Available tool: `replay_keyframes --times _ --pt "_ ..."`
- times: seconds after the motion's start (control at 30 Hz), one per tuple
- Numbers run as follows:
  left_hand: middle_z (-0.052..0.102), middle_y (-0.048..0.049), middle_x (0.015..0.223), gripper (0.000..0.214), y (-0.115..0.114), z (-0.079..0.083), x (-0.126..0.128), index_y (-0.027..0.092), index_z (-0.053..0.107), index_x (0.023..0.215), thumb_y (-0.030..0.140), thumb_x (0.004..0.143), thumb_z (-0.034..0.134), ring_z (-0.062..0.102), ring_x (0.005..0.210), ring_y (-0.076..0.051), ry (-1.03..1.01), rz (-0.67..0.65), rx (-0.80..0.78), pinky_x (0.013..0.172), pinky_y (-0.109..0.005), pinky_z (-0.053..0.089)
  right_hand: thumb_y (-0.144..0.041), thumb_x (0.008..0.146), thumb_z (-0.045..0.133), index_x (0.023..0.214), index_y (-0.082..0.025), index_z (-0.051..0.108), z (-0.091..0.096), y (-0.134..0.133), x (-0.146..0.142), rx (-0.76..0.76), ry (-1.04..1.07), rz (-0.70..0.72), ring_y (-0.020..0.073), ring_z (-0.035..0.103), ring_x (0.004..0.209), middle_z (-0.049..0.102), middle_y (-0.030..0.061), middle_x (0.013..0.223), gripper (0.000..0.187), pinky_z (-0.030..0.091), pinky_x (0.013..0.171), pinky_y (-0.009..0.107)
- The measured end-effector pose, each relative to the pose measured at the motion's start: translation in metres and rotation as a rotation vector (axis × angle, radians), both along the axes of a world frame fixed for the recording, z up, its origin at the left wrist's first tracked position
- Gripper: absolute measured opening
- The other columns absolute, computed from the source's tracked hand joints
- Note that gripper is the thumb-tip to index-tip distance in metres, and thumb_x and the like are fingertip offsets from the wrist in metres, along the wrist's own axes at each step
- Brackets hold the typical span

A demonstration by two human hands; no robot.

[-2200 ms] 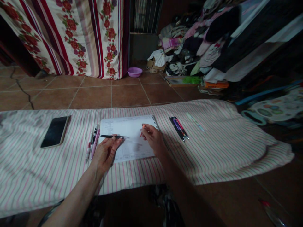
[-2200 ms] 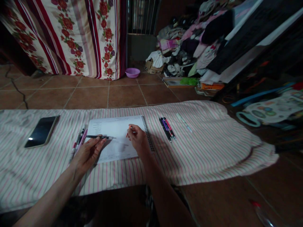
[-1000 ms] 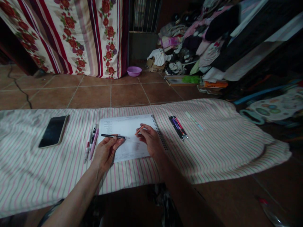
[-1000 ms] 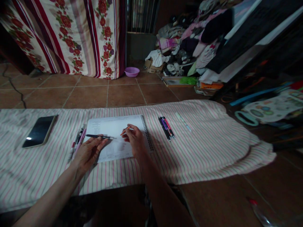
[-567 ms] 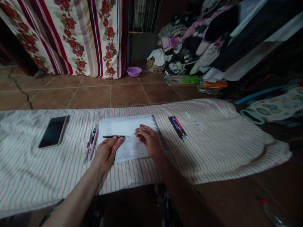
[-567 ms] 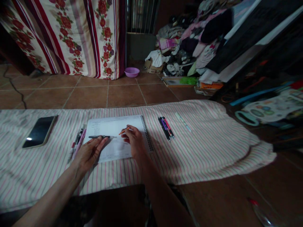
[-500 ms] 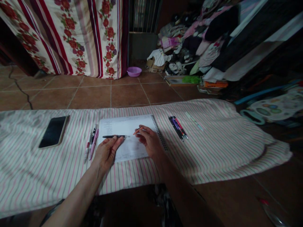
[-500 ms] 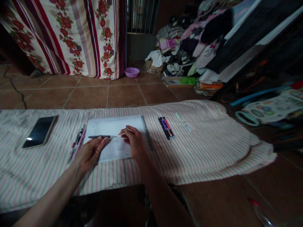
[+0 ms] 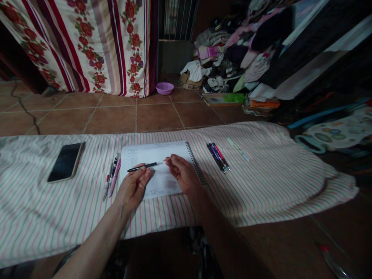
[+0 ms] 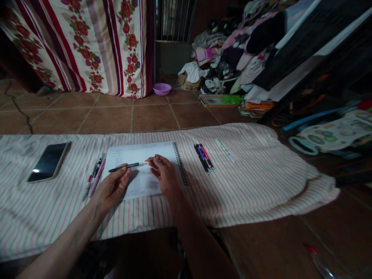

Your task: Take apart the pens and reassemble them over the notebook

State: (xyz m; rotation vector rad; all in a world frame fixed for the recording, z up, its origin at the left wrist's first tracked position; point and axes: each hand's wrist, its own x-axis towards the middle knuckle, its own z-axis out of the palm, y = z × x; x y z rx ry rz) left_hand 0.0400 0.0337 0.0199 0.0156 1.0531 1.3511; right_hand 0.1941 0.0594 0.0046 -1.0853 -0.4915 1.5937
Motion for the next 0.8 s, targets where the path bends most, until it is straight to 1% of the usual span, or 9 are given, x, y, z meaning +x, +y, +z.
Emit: replay_keyframes --times 0.13,0.23,0.3,0.4,0.47,0.53,0.63,0.7,0.8 --pt "0.066 -0.0089 0.066 0.021 0.0 0.001 0.0 0.006 0.06 0.072 0.003 0.084 0.043 0.068 0.064 -0.016 -0.065 0.005 0.052 0.064 -0.021 0.058 -0.03 0.061 0.073 0.079 -0.022 0.064 -0.002 0.001 0.002 -0.004 0.011 -0.014 0.0113 0.062 0.075 0.07 -0.0015 0.078 0.022 0.042 0.06 0.02" --pt "0.068 -0.0146 0.073 0.018 -0.001 0.001 -0.002 0.004 0.06 0.075 0.007 0.084 0.044 0.069 0.074 -0.022 -0.062 -0.037 0.058 0.069 -0.028 0.059 -0.03 0.061 0.074 0.08 -0.022 0.063 -0.003 0.002 0.004 -0.006 0.015 -0.021 0.0106 0.061 0.074 0.07 -0.0016 0.077 0.023 0.042 0.058 0.019" --pt "0.068 -0.0169 0.078 0.014 -0.002 0.001 -0.003 0.005 0.06 0.08 0.004 0.081 0.046 0.069 0.078 -0.024 -0.027 -0.085 0.049 0.07 -0.028 0.058 -0.029 0.061 0.074 0.08 -0.022 0.063 -0.003 0.002 0.005 -0.01 0.019 -0.027 0.0097 0.061 0.073 0.07 -0.0018 0.077 0.023 0.041 0.057 0.018" --pt "0.069 -0.0159 0.081 0.015 -0.004 0.001 -0.005 0.007 0.059 0.085 0.0 0.078 0.047 0.069 0.079 -0.022 0.042 -0.152 0.062 0.069 -0.026 0.058 -0.028 0.06 0.074 0.08 -0.021 0.063 -0.001 0.002 0.006 -0.006 0.016 -0.033 0.0089 0.059 0.071 0.07 -0.0016 0.076 0.023 0.041 0.056 0.017" --pt "0.07 -0.0146 0.081 0.016 -0.005 0.001 -0.007 0.008 0.059 0.087 0.0 0.077 0.049 0.069 0.077 -0.021 0.118 -0.191 0.079 0.07 -0.026 0.057 -0.029 0.06 0.073 0.079 -0.021 0.063 0.001 0.002 0.007 0.0 0.009 -0.03 0.009 0.059 0.07 0.07 -0.0012 0.077 0.023 0.04 0.055 0.017" --pt "0.07 -0.0126 0.08 0.017 -0.006 -0.001 -0.009 0.009 0.059 0.089 0.001 0.075 0.053 0.069 0.071 -0.018 0.238 -0.22 0.097 0.068 -0.026 0.056 -0.029 0.06 0.073 0.079 -0.021 0.063 0.003 0.002 0.007 0.001 -0.002 -0.034 0.0092 0.059 0.07 0.07 -0.001 0.078 0.022 0.04 0.055 0.017" --pt "0.07 -0.008 0.074 0.016 -0.007 -0.006 -0.012 0.01 0.06 0.088 0.007 0.072 0.061 0.066 0.062 -0.013 0.431 -0.236 0.146 0.064 -0.022 0.053 -0.029 0.059 0.073 0.078 -0.021 0.063 0.004 0.002 0.008 -0.009 -0.016 -0.044 0.0093 0.058 0.068 0.07 -0.0008 0.078 0.023 0.039 0.054 0.018" --pt "0.07 -0.0059 0.073 0.018 -0.007 -0.011 -0.014 0.011 0.062 0.087 0.013 0.069 0.066 0.064 0.064 -0.011 0.536 -0.245 0.169 0.064 -0.019 0.05 -0.029 0.058 0.074 0.078 -0.021 0.063 0.004 0.002 0.008 -0.009 -0.016 -0.042 0.0095 0.058 0.068 0.07 -0.0006 0.078 0.024 0.039 0.054 0.018" --pt "0.071 -0.0052 0.077 0.021 -0.006 -0.017 -0.016 0.014 0.066 0.087 0.016 0.066 0.068 0.063 0.071 -0.012 0.717 -0.288 0.186 0.067 -0.02 0.047 -0.03 0.059 0.073 0.078 -0.021 0.063 0.003 0.002 0.008 -0.006 -0.019 -0.038 0.0094 0.057 0.067 0.07 -0.0007 0.077 0.024 0.038 0.054 0.019"
